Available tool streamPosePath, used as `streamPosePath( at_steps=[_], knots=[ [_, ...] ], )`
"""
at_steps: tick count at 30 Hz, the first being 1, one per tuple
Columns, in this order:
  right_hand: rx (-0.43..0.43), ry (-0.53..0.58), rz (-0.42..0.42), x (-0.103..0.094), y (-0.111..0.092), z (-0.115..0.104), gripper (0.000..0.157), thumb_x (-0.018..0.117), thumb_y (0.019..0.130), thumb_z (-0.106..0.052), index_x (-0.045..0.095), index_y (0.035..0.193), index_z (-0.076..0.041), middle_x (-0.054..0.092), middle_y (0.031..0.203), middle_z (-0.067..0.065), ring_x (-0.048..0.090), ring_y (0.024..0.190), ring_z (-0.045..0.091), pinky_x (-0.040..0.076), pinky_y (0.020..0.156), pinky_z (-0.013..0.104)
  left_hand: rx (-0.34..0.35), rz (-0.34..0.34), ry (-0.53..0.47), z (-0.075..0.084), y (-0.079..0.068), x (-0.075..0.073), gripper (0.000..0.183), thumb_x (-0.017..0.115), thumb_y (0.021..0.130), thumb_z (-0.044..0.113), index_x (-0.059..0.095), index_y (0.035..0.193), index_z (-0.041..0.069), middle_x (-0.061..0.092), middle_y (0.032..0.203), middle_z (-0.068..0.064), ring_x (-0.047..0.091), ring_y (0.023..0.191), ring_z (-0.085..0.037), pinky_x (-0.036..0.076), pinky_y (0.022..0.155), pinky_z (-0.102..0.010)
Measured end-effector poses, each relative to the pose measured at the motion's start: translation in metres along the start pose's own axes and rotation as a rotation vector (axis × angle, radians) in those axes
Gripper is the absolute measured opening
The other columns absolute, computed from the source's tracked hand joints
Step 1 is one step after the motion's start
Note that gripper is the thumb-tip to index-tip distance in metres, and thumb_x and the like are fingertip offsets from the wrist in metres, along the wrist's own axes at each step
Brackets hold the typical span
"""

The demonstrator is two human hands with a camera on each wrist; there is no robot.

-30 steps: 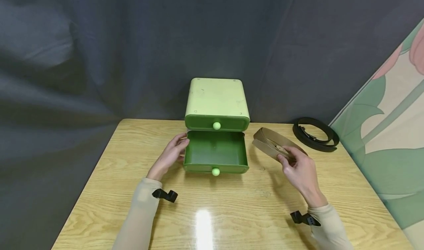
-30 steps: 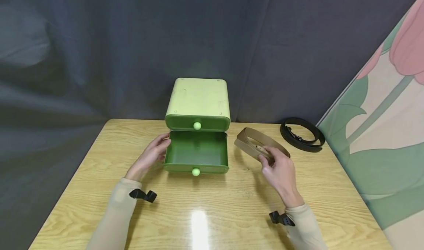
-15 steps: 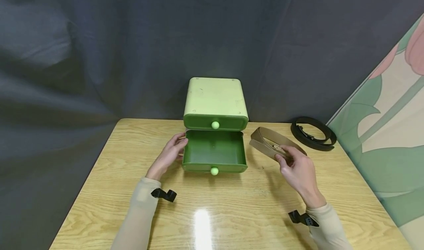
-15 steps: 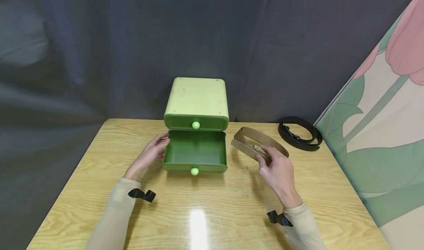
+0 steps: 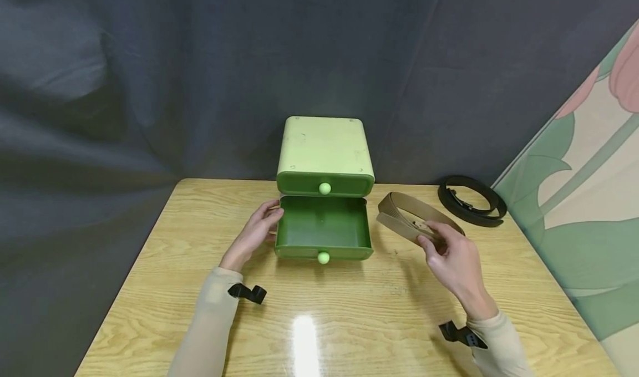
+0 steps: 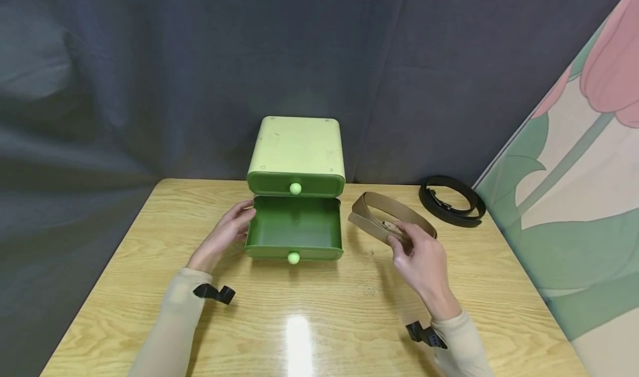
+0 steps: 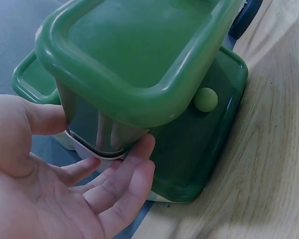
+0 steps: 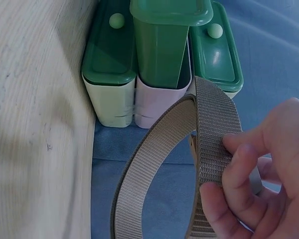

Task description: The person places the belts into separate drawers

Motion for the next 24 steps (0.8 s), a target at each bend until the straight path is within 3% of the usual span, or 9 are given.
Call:
streamPosePath(
  at_steps=[9,17,24],
  knots=[
    [-0.022,0.010,0.012,-0.005,-0.006,-0.010,0.029,0.082,0.088,-0.003,0.078,0.116,-0.003,0.075,0.081,0.008,0.052,0.059,-0.004,0.043,0.054,0.013,0.004,0.012,-0.005,0.001,0.001,0.000,0.062,0.043,0.115,0.034,0.026,0.168,0.006,0.045,0.163,-0.024,0.066,0.122,-0.037,0.055,0.098,-0.040],
    [-0.058,0.014,0.055,-0.012,-0.007,-0.018,0.029,0.082,0.085,0.000,0.079,0.114,-0.003,0.076,0.086,0.009,0.053,0.060,-0.004,0.043,0.056,0.011,0.008,0.015,-0.003,0.000,0.000,-0.001,0.063,0.043,0.115,0.035,0.025,0.168,0.006,0.043,0.164,-0.024,0.063,0.127,-0.040,0.055,0.100,-0.042],
    [-0.082,0.030,0.067,-0.016,-0.010,-0.024,0.028,0.082,0.084,0.002,0.079,0.111,-0.002,0.076,0.085,0.008,0.053,0.058,-0.004,0.044,0.054,0.011,0.001,0.018,0.002,-0.001,0.001,-0.001,0.062,0.043,0.115,0.035,0.026,0.168,0.006,0.045,0.163,-0.024,0.065,0.122,-0.035,0.055,0.097,-0.039]
  ],
)
Point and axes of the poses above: each hand's wrist, its own y-axis towards the middle knuckle, its own x-axis out of the palm, z = x × y, the point moved 10 cm from there along y, towards the middle knuckle
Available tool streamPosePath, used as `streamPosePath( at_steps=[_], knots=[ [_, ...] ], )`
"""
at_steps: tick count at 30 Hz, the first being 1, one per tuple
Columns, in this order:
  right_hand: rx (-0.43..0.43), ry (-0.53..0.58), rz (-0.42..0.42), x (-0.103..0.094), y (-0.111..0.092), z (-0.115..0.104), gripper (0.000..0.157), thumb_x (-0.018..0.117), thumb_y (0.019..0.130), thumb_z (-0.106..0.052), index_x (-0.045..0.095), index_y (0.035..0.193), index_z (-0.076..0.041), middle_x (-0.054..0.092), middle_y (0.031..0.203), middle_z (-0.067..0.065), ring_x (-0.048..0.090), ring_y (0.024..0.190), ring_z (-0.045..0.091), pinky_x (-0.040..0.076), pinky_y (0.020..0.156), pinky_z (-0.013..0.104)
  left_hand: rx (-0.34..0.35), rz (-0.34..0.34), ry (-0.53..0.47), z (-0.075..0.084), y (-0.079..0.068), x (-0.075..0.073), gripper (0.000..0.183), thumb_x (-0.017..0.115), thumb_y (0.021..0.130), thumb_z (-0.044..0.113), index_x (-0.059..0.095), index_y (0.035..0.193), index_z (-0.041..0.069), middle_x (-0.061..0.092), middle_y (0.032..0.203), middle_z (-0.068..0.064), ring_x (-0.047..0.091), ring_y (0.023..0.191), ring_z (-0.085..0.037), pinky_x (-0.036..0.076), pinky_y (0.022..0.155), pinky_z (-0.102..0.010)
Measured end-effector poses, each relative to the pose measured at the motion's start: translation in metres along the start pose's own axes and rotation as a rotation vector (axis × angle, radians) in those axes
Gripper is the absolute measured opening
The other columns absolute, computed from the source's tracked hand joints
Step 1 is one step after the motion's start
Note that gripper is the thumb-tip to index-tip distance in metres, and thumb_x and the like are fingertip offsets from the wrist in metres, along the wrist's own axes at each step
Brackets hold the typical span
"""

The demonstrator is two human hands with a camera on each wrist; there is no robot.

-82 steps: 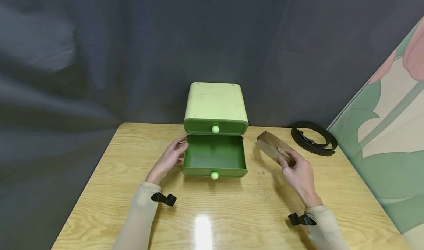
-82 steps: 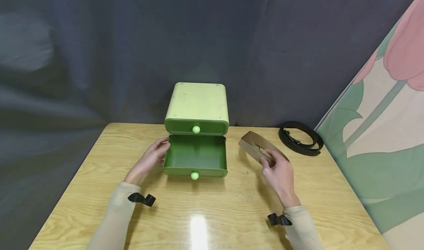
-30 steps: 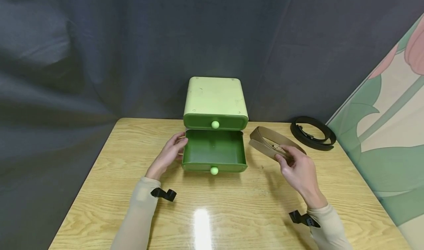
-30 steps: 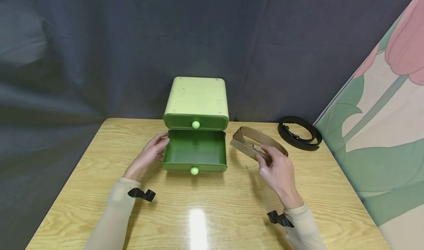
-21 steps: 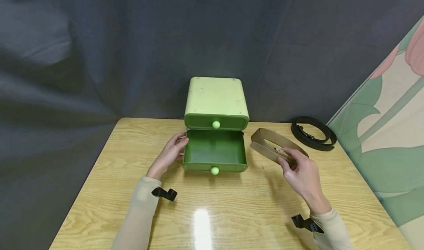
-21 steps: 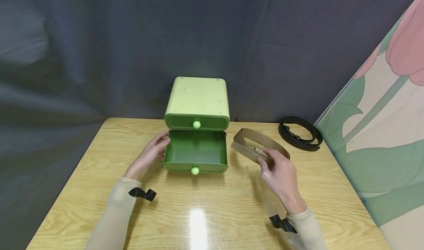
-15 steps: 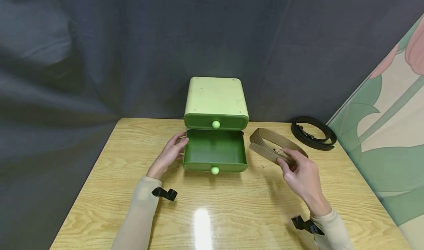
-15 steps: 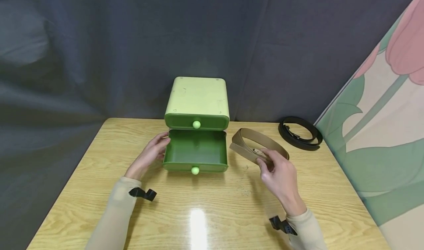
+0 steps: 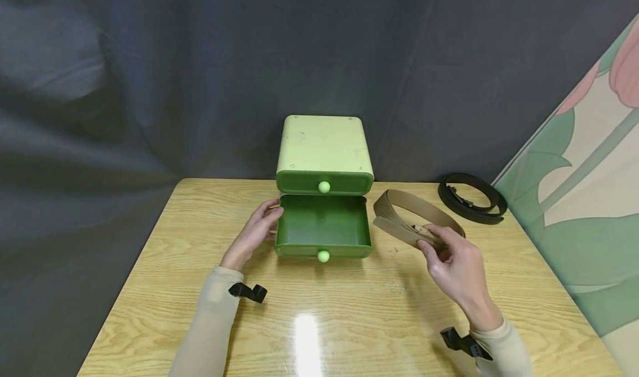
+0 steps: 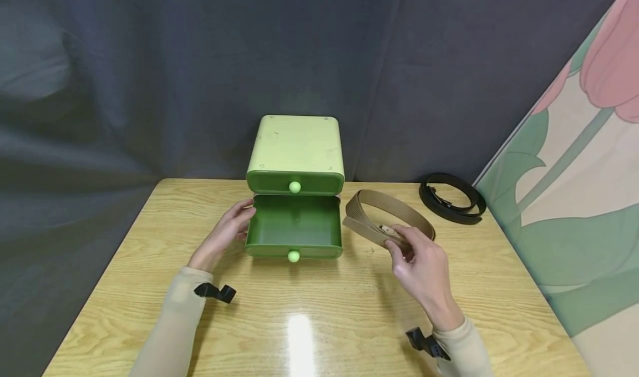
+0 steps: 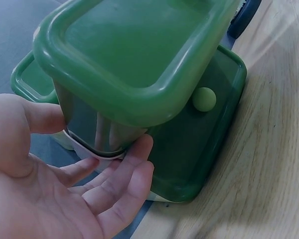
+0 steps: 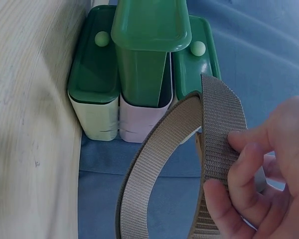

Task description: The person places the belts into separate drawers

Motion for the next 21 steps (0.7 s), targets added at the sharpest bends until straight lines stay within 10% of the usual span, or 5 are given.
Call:
streamPosePath(
  at_steps=[21],
  knots=[
    [-0.101,0.086,-0.014,-0.002,-0.003,-0.030,0.029,0.082,0.081,0.009,0.080,0.108,-0.005,0.076,0.087,0.001,0.053,0.057,-0.005,0.045,0.053,0.011,-0.001,-0.002,-0.004,0.000,-0.001,0.001,0.063,0.044,0.115,0.038,0.027,0.168,0.008,0.045,0.163,-0.022,0.065,0.124,-0.036,0.055,0.102,-0.044]
  ],
)
Point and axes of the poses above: each hand's wrist, its own y-axis towards the middle knuckle, its own x-axis out of the palm, z = x × y, the point moved 10 cm from there along y, towards the middle knuckle
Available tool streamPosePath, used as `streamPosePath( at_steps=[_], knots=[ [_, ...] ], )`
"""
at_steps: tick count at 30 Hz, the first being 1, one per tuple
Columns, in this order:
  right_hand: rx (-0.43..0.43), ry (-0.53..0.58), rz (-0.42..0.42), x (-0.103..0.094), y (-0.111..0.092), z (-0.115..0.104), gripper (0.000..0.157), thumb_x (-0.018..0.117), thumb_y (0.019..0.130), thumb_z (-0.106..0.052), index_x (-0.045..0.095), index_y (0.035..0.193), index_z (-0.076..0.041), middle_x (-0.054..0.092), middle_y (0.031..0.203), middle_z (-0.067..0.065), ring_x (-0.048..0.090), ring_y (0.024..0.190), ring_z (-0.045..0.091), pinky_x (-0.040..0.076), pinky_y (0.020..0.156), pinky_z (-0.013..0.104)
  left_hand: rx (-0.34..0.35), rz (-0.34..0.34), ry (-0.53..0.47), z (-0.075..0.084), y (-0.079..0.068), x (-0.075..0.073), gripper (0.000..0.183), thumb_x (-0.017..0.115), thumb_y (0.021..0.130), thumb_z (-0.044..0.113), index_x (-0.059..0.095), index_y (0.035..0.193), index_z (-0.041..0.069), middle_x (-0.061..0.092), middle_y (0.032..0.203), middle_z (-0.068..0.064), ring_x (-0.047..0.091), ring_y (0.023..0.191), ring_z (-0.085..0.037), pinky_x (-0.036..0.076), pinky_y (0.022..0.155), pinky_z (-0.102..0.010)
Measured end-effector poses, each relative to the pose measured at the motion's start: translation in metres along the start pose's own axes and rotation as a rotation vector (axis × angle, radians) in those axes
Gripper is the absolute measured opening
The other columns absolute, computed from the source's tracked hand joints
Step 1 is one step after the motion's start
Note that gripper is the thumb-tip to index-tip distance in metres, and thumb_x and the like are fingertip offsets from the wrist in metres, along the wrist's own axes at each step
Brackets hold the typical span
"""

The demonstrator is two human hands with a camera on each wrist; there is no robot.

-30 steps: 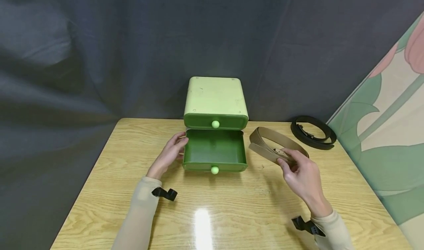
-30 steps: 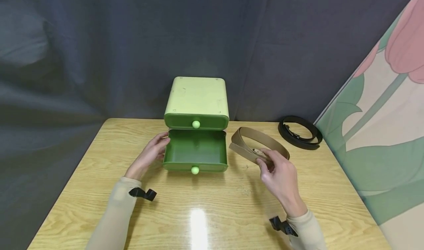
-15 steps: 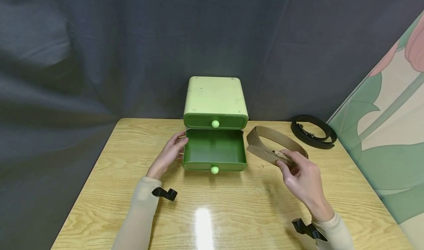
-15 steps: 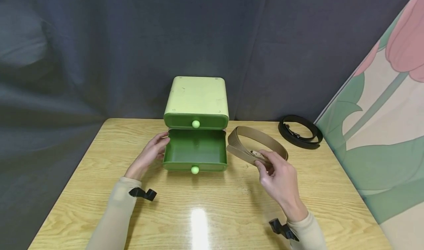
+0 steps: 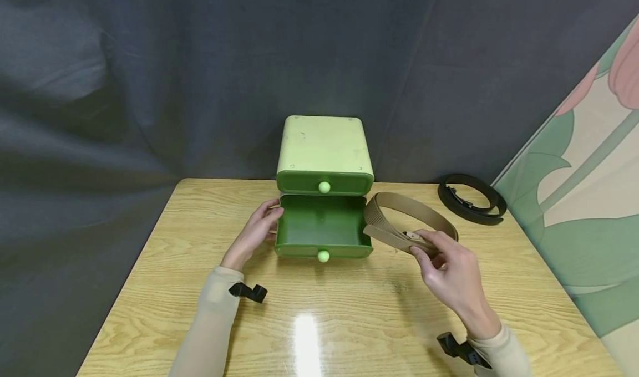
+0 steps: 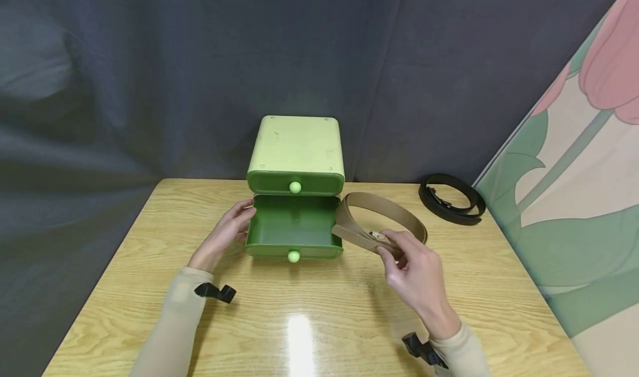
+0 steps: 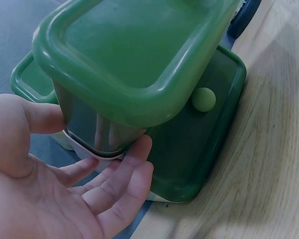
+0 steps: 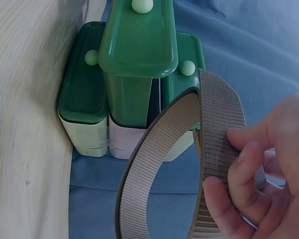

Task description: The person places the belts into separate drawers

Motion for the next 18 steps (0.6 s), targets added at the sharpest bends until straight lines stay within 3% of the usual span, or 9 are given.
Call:
streamPosePath(
  at_steps=[9,18],
  knots=[
    [-0.019,0.008,-0.010,0.001,-0.002,-0.007,0.030,0.082,0.082,0.008,0.080,0.107,-0.007,0.074,0.086,-0.002,0.052,0.057,-0.005,0.044,0.052,0.012,-0.006,0.014,-0.004,-0.001,0.000,0.001,0.062,0.046,0.115,0.036,0.028,0.168,0.009,0.049,0.158,-0.022,0.066,0.122,-0.035,0.055,0.102,-0.046],
    [-0.054,0.034,-0.025,0.003,-0.001,-0.017,0.032,0.083,0.080,0.008,0.080,0.108,-0.007,0.075,0.087,-0.002,0.051,0.057,-0.007,0.043,0.050,0.012,-0.001,0.006,0.002,0.000,-0.002,-0.001,0.064,0.043,0.115,0.040,0.026,0.169,0.009,0.046,0.161,-0.022,0.062,0.130,-0.042,0.054,0.104,-0.048]
  ],
)
Point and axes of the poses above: each hand's wrist, its own y-axis towards the middle knuckle, its own x-axis out of the palm, z = x × y, the point moved 10 cm from there along y, towards the middle knuckle
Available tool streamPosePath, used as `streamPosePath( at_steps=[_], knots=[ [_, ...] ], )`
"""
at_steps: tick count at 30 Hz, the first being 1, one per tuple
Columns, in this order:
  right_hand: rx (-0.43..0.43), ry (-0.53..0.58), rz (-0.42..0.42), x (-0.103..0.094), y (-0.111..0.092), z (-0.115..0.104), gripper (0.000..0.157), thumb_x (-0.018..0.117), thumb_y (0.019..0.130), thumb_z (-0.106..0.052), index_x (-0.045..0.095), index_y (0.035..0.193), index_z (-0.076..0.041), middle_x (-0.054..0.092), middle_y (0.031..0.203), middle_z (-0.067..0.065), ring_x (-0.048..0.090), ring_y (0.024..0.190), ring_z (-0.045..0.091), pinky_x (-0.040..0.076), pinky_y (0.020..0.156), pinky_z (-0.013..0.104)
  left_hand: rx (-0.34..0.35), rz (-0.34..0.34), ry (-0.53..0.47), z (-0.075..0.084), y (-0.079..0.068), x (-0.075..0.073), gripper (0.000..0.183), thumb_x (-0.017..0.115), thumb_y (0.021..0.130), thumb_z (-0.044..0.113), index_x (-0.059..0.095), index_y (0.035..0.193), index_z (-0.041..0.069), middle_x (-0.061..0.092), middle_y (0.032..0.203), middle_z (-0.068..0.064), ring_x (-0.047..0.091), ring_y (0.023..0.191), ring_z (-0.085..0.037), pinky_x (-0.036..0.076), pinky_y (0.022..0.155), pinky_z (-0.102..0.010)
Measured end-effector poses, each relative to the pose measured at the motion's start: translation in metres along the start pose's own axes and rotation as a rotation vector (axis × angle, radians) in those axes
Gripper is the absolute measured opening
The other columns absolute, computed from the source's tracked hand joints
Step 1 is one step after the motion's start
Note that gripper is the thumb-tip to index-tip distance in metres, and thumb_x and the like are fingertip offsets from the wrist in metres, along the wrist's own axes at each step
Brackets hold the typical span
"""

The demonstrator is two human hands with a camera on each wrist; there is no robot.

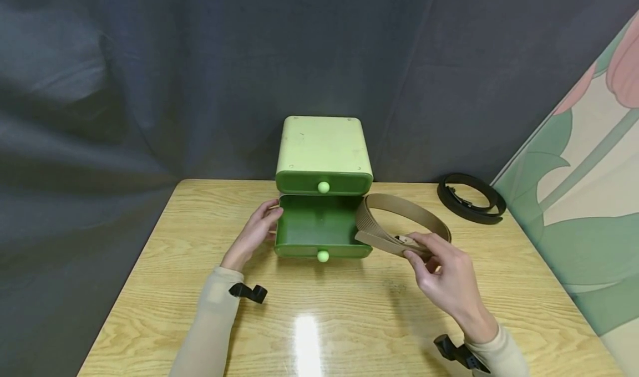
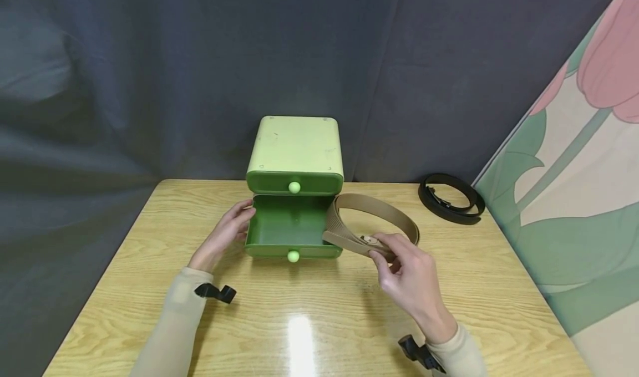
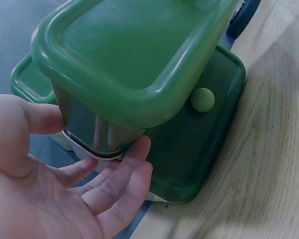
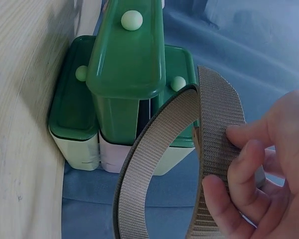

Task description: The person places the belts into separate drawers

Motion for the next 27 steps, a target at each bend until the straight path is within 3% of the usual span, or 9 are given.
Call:
streamPosePath(
  at_steps=[10,19,27],
  knots=[
    [-0.045,0.039,0.006,0.002,0.002,-0.012,0.033,0.083,0.079,0.009,0.080,0.108,-0.006,0.074,0.087,-0.001,0.051,0.058,-0.005,0.044,0.051,0.012,0.000,0.004,-0.001,0.000,0.001,0.001,0.065,0.043,0.115,0.039,0.024,0.169,0.008,0.042,0.165,-0.022,0.061,0.133,-0.042,0.054,0.106,-0.047],
    [-0.004,0.028,-0.045,0.005,0.003,-0.010,0.028,0.081,0.083,0.006,0.078,0.108,-0.007,0.074,0.088,-0.003,0.053,0.057,-0.004,0.046,0.051,0.014,0.004,0.008,-0.009,0.002,-0.001,0.001,0.063,0.043,0.115,0.037,0.025,0.169,0.009,0.042,0.165,-0.021,0.061,0.133,-0.043,0.053,0.107,-0.051],
    [-0.036,0.069,-0.007,0.000,0.003,-0.015,0.033,0.082,0.080,0.010,0.079,0.110,-0.005,0.075,0.088,0.000,0.053,0.058,-0.005,0.045,0.051,0.012,-0.005,-0.006,-0.009,0.000,0.000,0.002,0.065,0.042,0.115,0.038,0.023,0.169,0.007,0.041,0.165,-0.023,0.058,0.136,-0.045,0.050,0.112,-0.053]
  ],
)
Point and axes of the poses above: each hand's wrist, its own y-axis towards the middle knuckle, its own x-axis out of the palm, z = x × y, the point moved 10 cm from there along y, towards the middle knuckle
